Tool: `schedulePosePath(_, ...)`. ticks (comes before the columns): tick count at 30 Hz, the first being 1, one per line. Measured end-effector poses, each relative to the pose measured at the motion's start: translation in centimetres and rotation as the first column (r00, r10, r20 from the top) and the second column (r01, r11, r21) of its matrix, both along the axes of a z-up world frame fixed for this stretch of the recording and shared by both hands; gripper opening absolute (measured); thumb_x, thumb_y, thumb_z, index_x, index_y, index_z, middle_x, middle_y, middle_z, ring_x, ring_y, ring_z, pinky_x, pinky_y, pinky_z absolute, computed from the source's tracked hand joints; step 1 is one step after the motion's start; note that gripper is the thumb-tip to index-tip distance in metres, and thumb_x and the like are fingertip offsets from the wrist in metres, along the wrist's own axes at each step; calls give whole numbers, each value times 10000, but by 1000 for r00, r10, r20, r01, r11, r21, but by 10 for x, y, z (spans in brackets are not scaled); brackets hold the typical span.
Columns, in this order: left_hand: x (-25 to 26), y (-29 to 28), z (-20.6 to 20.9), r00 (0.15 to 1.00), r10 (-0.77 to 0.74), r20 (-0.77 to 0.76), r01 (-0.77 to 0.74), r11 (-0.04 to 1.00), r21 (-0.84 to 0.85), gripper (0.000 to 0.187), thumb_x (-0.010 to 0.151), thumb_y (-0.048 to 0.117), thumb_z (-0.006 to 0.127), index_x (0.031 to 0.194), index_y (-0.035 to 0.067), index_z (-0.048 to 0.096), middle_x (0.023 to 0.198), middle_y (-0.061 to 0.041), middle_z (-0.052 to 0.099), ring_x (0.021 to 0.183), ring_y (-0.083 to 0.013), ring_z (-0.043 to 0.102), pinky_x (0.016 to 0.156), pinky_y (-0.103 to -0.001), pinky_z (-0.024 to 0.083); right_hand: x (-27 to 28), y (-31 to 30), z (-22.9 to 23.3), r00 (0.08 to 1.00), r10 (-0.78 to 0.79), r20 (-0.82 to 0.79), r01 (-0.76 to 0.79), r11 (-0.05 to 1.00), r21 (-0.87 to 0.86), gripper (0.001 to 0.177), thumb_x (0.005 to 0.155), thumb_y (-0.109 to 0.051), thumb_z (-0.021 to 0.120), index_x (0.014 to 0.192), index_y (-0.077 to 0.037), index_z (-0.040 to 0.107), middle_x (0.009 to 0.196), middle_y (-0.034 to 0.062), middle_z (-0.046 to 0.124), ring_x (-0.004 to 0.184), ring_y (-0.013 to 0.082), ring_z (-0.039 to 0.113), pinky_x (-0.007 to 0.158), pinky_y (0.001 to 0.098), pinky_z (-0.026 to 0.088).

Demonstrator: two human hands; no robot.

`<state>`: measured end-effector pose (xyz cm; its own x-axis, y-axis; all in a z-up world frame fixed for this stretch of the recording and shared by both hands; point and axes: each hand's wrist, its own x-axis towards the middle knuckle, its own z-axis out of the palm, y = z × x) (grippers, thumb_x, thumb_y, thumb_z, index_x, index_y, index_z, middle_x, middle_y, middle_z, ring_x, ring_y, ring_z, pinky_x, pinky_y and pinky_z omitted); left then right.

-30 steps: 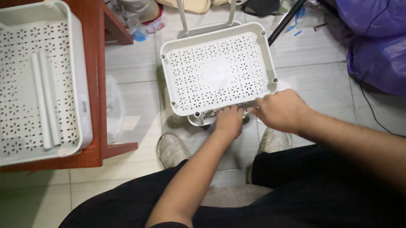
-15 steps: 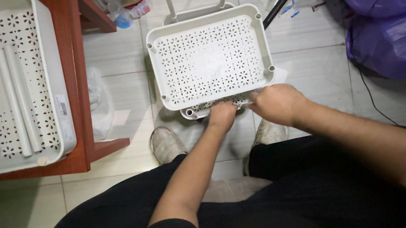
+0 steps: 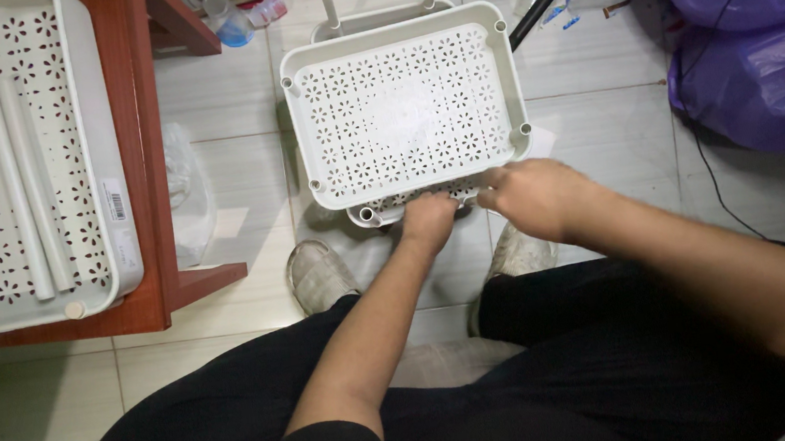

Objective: The person assembles a white plastic rolling cart by inserting vertical poles into the corner holes of perforated trays and securing them with small plastic fasteners. The person works on the floor, stacking trays and connecting them with poles.

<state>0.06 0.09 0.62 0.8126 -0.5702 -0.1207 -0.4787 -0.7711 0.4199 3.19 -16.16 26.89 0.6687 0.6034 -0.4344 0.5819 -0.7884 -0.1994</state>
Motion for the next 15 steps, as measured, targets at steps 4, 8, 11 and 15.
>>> schedulePosePath(4,1,1,1,1000,-8,-7,8,1000,5,231,876,111,597,936,224,789,935,-46,721,897,-272,701,763,-429,577,6,1,26,997,-37,-64,30,995,-94,220,899,-171,529,972,-62,705,1044,141,717,904,327,724,760,448,598)
schedulePosePath(8,1,1,1,1000,-12,0,12,999,34,209,879,113,599,919,207,781,961,-24,726,930,-257,704,789,-414,580,14,-2,59,994,-103,-24,102,994,-32,221,942,-216,559,950,-66,721,1012,151,731,854,330,724,733,455,594)
schedulePosePath(11,1,2,10,1000,-8,7,8,1000,7,206,867,110,602,928,195,779,951,-39,719,915,-269,702,772,-426,577,17,-18,84,984,-172,37,167,980,105,201,918,-230,628,973,-76,746,994,130,740,772,300,731,703,426,600)
schedulePosePath(15,9,0,42,977,66,-201,-102,980,-173,177,882,219,697,1036,183,776,1032,-75,744,961,-285,707,828,-426,567,23,-43,98,938,-344,33,333,925,185,209,923,-238,684,1060,-112,777,962,88,747,712,239,720,699,385,599)
